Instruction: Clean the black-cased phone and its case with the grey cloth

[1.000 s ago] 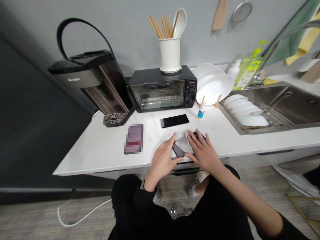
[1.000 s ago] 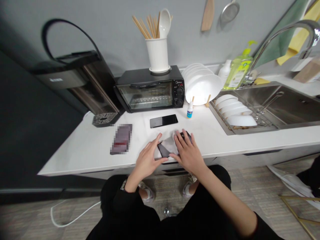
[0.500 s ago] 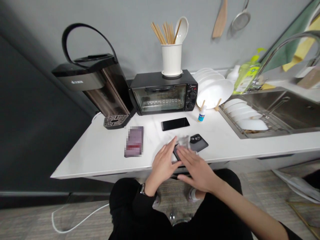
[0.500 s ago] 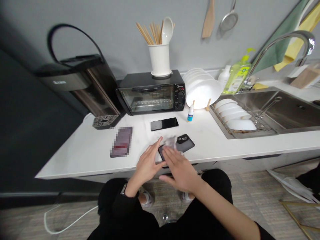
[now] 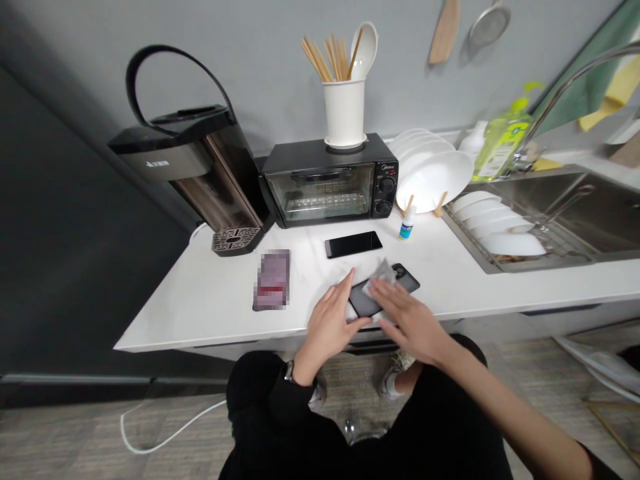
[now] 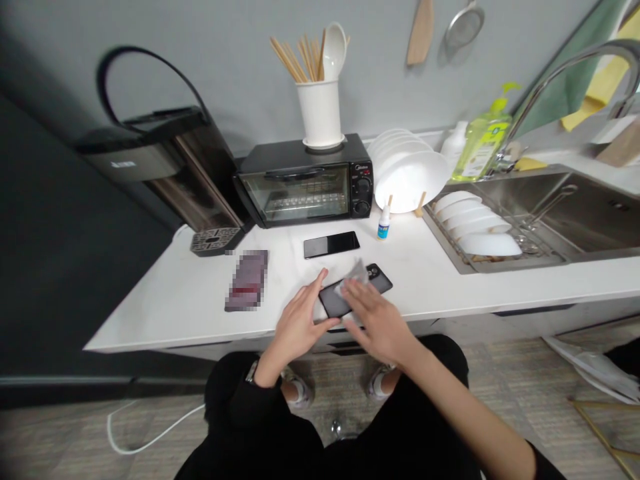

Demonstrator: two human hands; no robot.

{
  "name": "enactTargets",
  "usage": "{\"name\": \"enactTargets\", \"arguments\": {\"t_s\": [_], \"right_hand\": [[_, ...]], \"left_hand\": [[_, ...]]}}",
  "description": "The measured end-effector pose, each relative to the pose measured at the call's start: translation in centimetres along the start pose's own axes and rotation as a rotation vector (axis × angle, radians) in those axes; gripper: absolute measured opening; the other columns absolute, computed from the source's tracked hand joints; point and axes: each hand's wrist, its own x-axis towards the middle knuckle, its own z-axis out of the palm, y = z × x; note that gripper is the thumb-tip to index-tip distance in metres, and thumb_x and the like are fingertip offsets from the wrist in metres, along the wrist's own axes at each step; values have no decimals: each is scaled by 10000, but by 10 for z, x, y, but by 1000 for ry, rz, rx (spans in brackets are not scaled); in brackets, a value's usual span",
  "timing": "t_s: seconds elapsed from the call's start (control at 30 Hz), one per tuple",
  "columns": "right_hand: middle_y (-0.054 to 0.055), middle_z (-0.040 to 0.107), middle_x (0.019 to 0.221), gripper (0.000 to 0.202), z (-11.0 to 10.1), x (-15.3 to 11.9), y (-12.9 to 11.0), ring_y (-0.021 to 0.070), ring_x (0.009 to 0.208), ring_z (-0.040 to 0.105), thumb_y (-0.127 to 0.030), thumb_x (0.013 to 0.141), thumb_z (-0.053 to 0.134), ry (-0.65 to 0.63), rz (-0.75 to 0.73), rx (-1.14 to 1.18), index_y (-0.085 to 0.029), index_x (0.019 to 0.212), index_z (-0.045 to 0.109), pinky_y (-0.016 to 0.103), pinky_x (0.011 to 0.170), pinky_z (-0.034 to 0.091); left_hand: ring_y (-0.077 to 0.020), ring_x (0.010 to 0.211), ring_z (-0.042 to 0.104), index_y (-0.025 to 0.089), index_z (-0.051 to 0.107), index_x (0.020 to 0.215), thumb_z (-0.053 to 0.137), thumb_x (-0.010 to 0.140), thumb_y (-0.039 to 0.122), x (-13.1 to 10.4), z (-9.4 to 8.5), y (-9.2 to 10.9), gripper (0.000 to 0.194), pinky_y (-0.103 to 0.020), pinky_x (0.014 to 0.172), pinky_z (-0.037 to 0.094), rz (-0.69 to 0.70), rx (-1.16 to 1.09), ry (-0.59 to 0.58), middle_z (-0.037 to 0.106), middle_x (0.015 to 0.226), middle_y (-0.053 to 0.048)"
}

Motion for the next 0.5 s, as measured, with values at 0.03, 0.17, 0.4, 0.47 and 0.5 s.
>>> {"name": "enactTargets", "arguments": {"t_s": [0.03, 0.17, 0.4, 0.47, 0.5], "right_hand": [[127, 361, 1686, 606, 1, 2, -2, 261, 1574, 329, -390, 1088, 422, -49, -64, 39, -157, 1641, 343, 528, 1273, 342], [112, 409, 1664, 583, 3, 8, 1, 255, 1561, 360, -349, 1094, 396, -26, -32, 0, -194, 1652, 323, 547, 1261, 351], [118, 401, 1669, 614, 1, 8, 10, 259, 1561, 363, -406, 1092, 412, -63, -83, -19, -194, 1657, 305, 556, 1266, 326], [156, 430, 1645, 603, 0, 6, 12, 310, 1549, 380, -443, 1098, 398, 30, 71, -108, -180, 1639, 354, 623, 1240, 333], [181, 435, 1638, 622, 0, 5, 13, 334, 1550, 374, -471, 1095, 402, 66, 125, -144, -156, 1630, 369, 640, 1229, 338]], "left_hand": [[-291, 1477, 472, 314, 45, 1694, 754, 920, 312, 0, 0, 0, 1049, -474, 1200, 428, -2, -5, -4, 383, 1692, -83], [-299, 1485, 466, 320, 44, 1692, 774, 903, 328, -1, 0, -1, 1076, -480, 1193, 437, -10, -7, -5, 359, 1704, -83], [-299, 1495, 460, 309, 31, 1691, 769, 910, 366, 0, 0, -1, 1075, -487, 1204, 426, -13, -19, -14, 327, 1718, -96], [-306, 1496, 459, 321, 34, 1690, 788, 890, 373, 0, 0, 0, 1100, -494, 1203, 428, -26, -17, -15, 329, 1718, -88], [-310, 1496, 458, 325, 34, 1690, 794, 883, 370, 0, -1, 0, 1110, -500, 1203, 428, -31, -15, -18, 330, 1717, -84]]}}
